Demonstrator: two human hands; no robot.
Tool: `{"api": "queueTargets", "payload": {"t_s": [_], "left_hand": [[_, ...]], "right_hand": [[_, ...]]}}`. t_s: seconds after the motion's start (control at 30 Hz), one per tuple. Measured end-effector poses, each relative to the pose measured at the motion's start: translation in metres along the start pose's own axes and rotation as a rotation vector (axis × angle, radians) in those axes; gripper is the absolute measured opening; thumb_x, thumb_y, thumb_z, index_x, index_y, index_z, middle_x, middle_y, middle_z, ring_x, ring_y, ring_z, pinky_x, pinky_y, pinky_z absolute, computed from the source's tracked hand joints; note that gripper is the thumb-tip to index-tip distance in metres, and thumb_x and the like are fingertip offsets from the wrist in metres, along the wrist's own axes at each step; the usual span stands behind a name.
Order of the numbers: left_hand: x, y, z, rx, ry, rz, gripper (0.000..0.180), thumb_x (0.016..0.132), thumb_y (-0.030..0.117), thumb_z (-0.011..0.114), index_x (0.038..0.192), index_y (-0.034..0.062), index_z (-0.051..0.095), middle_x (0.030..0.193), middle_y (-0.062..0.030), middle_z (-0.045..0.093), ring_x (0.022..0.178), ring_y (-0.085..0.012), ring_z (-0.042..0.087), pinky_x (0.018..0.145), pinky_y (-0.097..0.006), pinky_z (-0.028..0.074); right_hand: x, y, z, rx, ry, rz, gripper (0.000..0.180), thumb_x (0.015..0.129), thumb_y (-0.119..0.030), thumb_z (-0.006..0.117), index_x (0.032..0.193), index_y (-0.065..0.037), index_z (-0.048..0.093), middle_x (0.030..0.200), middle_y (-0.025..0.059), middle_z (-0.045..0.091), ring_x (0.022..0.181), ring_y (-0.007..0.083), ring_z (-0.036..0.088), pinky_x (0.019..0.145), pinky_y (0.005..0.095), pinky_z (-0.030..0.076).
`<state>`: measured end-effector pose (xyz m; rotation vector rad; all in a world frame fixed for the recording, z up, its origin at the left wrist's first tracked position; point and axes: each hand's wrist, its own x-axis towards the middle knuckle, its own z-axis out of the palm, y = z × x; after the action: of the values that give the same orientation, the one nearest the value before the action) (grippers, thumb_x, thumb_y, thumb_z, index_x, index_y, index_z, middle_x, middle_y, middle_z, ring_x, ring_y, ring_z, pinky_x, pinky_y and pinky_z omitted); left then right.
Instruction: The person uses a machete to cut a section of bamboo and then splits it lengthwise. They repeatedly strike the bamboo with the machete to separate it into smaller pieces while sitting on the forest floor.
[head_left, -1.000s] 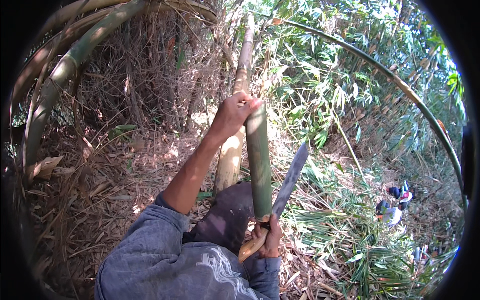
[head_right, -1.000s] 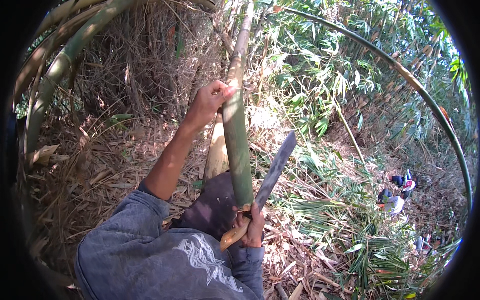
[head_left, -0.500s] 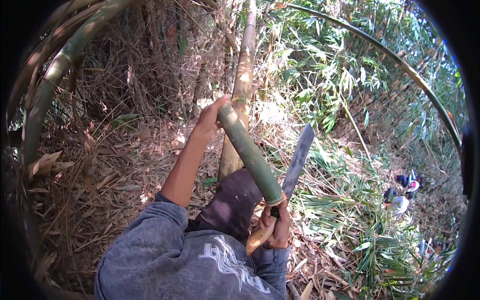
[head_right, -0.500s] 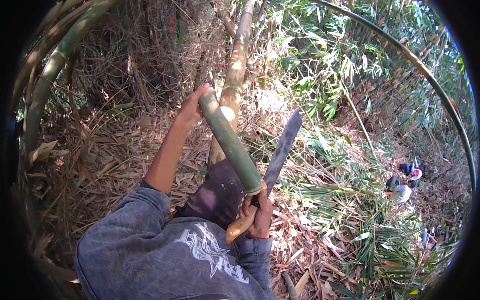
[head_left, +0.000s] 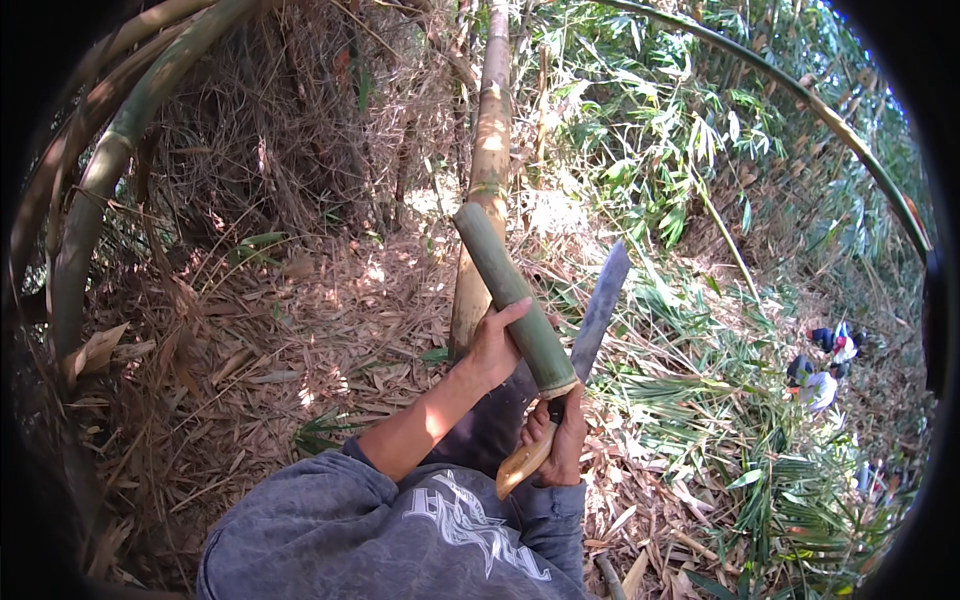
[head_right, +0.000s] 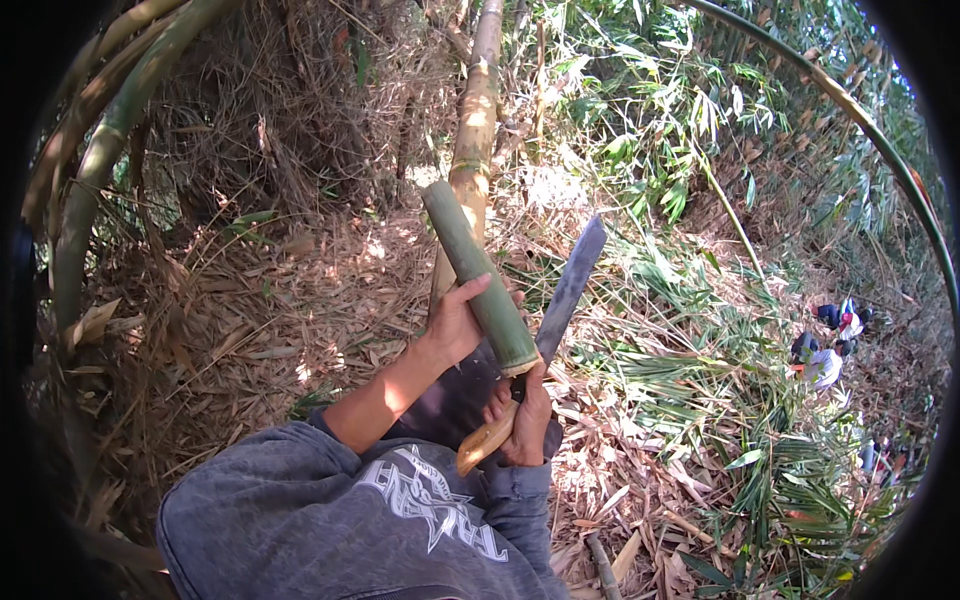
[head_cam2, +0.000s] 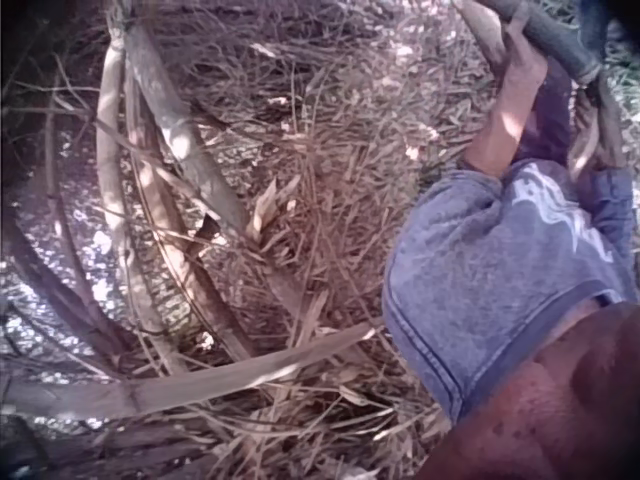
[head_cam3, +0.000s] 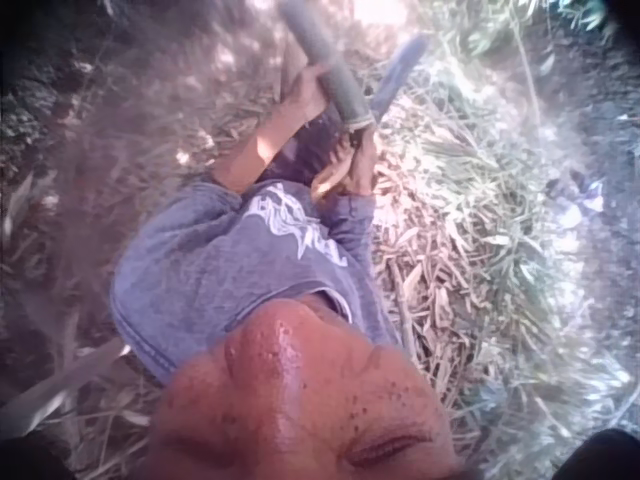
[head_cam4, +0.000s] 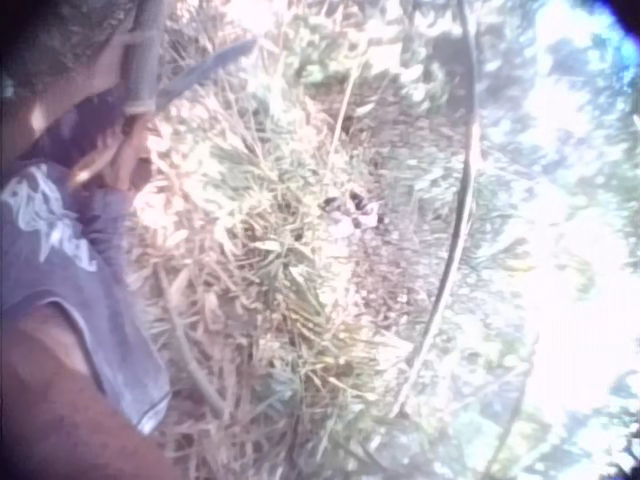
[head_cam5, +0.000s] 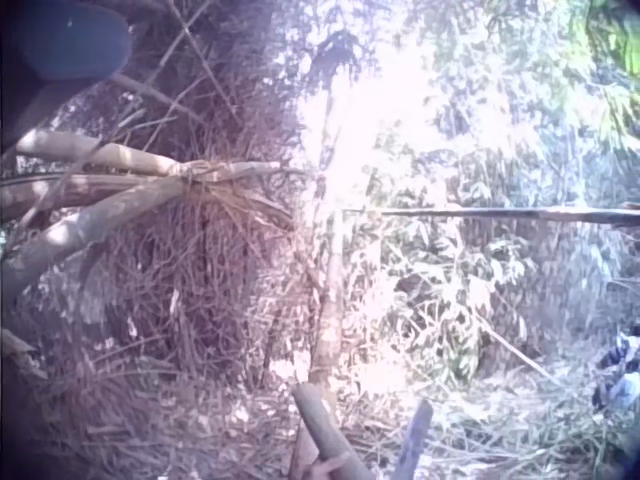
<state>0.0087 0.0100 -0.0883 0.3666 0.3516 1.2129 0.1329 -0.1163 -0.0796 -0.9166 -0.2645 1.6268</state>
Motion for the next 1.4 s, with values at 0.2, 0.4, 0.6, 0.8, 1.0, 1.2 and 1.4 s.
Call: {"api": "queueTargets", "payload": {"t_s": [0.2,0.4,0.6,0.8,1.0,1.2,1.4], "left_hand": [[0.030,0.027,0.003,-0.066,0.219,-0.017,0.060,0.092,0.049,0.061,0.124,0.0011,0.043,0.100,-0.0155,0.059,0.096,-0.0300,0.063,0.089,-0.050,0.054],[0.075,0.106,-0.020,-0.319,0.097,0.033,0.055,0.099,0.050,0.048,0.119,-0.0010,0.054,0.110,-0.0183,0.063,0.104,-0.0280,0.063,0.092,-0.044,0.056],[0.078,0.125,-0.020,-0.514,0.218,0.073,0.033,0.102,0.029,0.048,0.102,-0.0002,0.062,0.101,-0.0136,0.068,0.093,-0.0269,0.068,0.085,-0.040,0.060],[0.078,0.114,0.002,-0.294,0.335,0.190,0.043,0.104,0.039,0.040,0.121,0.0012,0.052,0.119,-0.0147,0.060,0.111,-0.0274,0.061,0.099,-0.043,0.051],[0.073,0.118,-0.004,-0.087,-0.017,0.285,0.049,0.096,0.036,0.061,0.127,0.0017,0.045,0.120,-0.0125,0.056,0.115,-0.0291,0.054,0.109,-0.045,0.040],[0.079,0.125,0.002,0.544,0.056,0.661,0.056,0.085,0.016,0.073,0.128,0.0003,0.042,0.113,-0.0117,0.058,0.106,-0.0214,0.060,0.096,-0.038,0.052],[0.102,0.112,-0.020,1.198,0.332,0.735,0.056,0.075,0.019,0.078,0.120,0.0001,0.051,0.100,-0.0133,0.065,0.094,-0.0260,0.067,0.084,-0.038,0.054]], "right_hand": [[-0.019,-0.016,-0.028,-0.172,0.186,0.003,0.055,0.099,-0.041,0.055,0.128,0.005,0.050,0.061,0.0015,0.043,0.044,0.0129,0.045,0.040,0.0290,0.041],[-0.045,-0.005,-0.084,-0.143,0.305,0.002,0.040,0.096,-0.031,0.062,0.120,0.001,0.057,0.060,0.0017,0.044,0.042,0.0132,0.046,0.038,0.0290,0.041],[-0.065,0.012,-0.103,-0.121,0.419,0.086,0.048,0.098,-0.037,0.056,0.131,-0.002,0.050,0.063,-0.0001,0.044,0.045,0.0115,0.044,0.041,0.0296,0.043],[-0.069,0.011,-0.098,-0.154,0.408,0.100,0.048,0.098,-0.033,0.056,0.132,-0.001,0.049,0.063,-0.0001,0.044,0.045,0.0115,0.045,0.042,0.0296,0.043],[-0.063,0.011,-0.084,-0.201,0.334,0.107,0.051,0.096,-0.031,0.058,0.134,0.001,0.048,0.062,0.0007,0.044,0.045,0.0122,0.045,0.042,0.0291,0.043],[-0.057,0.017,-0.081,-0.268,0.322,0.140,0.053,0.095,-0.031,0.059,0.134,0.003,0.048,0.063,0.0014,0.045,0.046,0.0130,0.045,0.042,0.0298,0.043],[-0.059,0.018,-0.073,-0.290,0.319,0.124,0.051,0.095,-0.031,0.060,0.132,0.002,0.050,0.062,0.0012,0.044,0.045,0.0131,0.046,0.042,0.0299,0.043]]}}
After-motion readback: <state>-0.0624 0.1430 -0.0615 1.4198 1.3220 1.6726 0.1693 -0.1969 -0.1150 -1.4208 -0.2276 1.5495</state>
